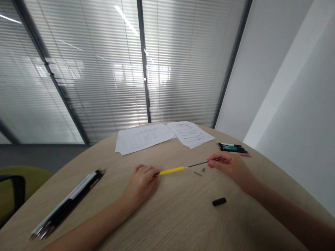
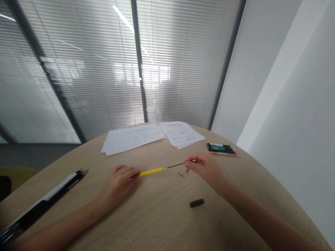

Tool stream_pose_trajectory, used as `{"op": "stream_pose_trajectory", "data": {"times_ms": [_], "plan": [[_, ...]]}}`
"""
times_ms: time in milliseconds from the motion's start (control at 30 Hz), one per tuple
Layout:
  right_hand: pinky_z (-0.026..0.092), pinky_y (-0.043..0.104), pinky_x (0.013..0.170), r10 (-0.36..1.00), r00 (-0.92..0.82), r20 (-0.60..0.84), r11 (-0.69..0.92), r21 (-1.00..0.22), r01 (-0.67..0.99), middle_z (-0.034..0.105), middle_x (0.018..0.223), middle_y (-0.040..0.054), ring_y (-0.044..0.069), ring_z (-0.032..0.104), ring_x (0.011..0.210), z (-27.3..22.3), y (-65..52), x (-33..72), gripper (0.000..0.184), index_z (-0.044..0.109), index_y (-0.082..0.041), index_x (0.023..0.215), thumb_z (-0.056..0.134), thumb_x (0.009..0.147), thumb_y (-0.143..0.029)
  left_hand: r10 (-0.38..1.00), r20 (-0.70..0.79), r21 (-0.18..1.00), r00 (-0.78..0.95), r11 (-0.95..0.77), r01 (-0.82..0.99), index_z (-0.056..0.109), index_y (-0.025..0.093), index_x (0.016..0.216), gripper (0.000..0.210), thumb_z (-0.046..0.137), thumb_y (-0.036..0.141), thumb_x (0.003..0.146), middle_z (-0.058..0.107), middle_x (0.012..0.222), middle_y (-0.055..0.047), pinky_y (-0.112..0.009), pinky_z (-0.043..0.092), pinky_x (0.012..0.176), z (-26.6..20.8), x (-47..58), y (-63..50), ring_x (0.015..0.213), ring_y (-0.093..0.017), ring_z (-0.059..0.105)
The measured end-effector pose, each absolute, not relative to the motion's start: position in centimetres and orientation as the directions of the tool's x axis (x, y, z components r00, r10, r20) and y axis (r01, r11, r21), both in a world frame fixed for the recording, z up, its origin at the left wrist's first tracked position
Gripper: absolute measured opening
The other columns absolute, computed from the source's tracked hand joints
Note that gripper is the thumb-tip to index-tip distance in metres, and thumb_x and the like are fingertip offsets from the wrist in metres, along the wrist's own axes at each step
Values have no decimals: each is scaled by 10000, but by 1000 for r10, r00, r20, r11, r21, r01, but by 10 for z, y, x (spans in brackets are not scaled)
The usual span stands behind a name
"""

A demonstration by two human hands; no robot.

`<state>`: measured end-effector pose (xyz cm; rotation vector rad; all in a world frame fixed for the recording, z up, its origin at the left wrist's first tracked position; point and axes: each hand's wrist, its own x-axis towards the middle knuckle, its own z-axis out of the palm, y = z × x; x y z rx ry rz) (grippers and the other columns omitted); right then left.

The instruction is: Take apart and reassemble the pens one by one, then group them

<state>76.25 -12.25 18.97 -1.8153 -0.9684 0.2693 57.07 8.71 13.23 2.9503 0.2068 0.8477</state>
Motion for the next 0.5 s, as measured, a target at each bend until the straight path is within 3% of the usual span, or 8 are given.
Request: {"op": "stream_pose_trajectory", "data": {"times_ms": [200, 300, 400, 500], "plan": [[468, 295, 637, 801, 545, 248, -156, -792, 590, 657, 695, 30, 173, 603, 671, 175, -120, 755, 160, 622, -180, 700, 560, 667, -323, 70, 553, 64, 830, -997, 42, 569, 182, 875, 169, 438, 147, 773, 648, 776, -26, -370, 365, 760, 126, 571, 87, 730, -165, 582], [475, 315, 691, 844, 459, 278, -105, -753, 649, 655, 811, 53, 173, 601, 743, 172, -118, 754, 243, 603, -173, 884, 543, 689, -305, 51, 547, 73, 835, -997, 14, 572, 179, 875, 169, 433, 159, 780, 648, 782, -29, -366, 373, 764, 128, 571, 84, 742, -165, 581], [460, 356, 766, 829, 423, 365, -117, -627, 770, 599, 1016, 85, 192, 567, 880, 185, -129, 757, 481, 481, -185, 1130, 572, 666, -273, 81, 519, 115, 851, -993, 24, 575, 161, 875, 175, 446, 138, 759, 648, 772, -39, -356, 396, 738, 132, 571, 83, 731, -166, 584], [461, 367, 783, 898, 332, 288, -175, -459, 871, 615, 974, 66, 205, 576, 866, 197, -157, 761, 405, 542, -228, 1073, 590, 672, -248, 123, 504, 153, 855, -987, 51, 579, 154, 869, 174, 469, 129, 737, 649, 762, -44, -353, 409, 717, 134, 572, 83, 724, -171, 583]]}}
